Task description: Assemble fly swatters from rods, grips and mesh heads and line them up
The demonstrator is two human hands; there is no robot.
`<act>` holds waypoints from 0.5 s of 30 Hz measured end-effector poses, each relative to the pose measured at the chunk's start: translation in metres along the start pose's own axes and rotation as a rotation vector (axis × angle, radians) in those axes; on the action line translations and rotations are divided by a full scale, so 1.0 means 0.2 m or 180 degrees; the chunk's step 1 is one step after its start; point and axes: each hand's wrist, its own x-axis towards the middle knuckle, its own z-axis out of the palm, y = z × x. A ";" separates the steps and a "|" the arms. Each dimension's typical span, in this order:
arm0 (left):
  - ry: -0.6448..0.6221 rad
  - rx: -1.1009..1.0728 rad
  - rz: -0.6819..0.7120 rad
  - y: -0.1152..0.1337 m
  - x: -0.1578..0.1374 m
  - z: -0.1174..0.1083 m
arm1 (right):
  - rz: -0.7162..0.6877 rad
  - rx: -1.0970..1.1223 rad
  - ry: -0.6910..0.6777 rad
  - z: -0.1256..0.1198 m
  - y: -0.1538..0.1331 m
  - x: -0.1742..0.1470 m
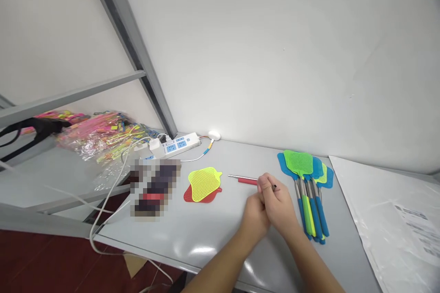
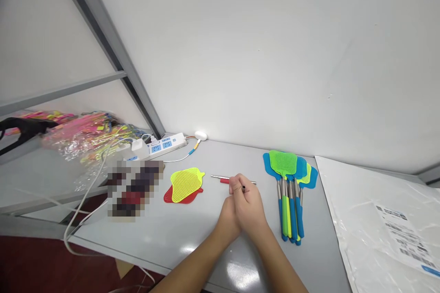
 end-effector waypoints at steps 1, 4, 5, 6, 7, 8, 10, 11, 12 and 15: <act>-0.0024 0.0003 0.0020 0.01 -0.01 0.00 | 0.0053 0.0042 -0.0019 -0.01 0.01 0.00; -0.0144 0.0003 0.0071 0.04 -0.03 -0.01 | 0.0144 0.0123 -0.0063 -0.04 0.02 0.00; -0.0169 -0.0003 0.0084 0.04 -0.03 -0.01 | 0.0151 0.0133 -0.0065 -0.05 0.03 0.00; -0.0175 -0.0009 0.0100 0.05 -0.03 -0.01 | 0.0148 0.0146 -0.0059 -0.05 0.03 0.00; -0.0163 -0.0012 0.0115 0.05 -0.03 -0.01 | 0.0137 0.0165 -0.0043 -0.04 0.04 0.00; -0.0141 -0.0010 0.0126 0.05 -0.03 -0.01 | 0.0111 0.0189 -0.0007 -0.04 0.05 -0.01; -0.0096 0.0002 0.0125 0.05 -0.03 -0.01 | 0.0032 0.0241 0.0081 -0.02 0.08 -0.03; -0.0082 0.0007 0.0119 0.05 -0.03 -0.01 | -0.0009 0.0245 0.0144 -0.01 0.10 -0.04; -0.0081 0.0007 0.0114 0.05 -0.03 -0.01 | -0.0045 0.0211 0.0216 -0.01 0.11 -0.05; -0.0107 -0.0085 0.0086 0.06 -0.03 -0.01 | -0.0226 -0.0113 0.0319 -0.01 0.14 -0.08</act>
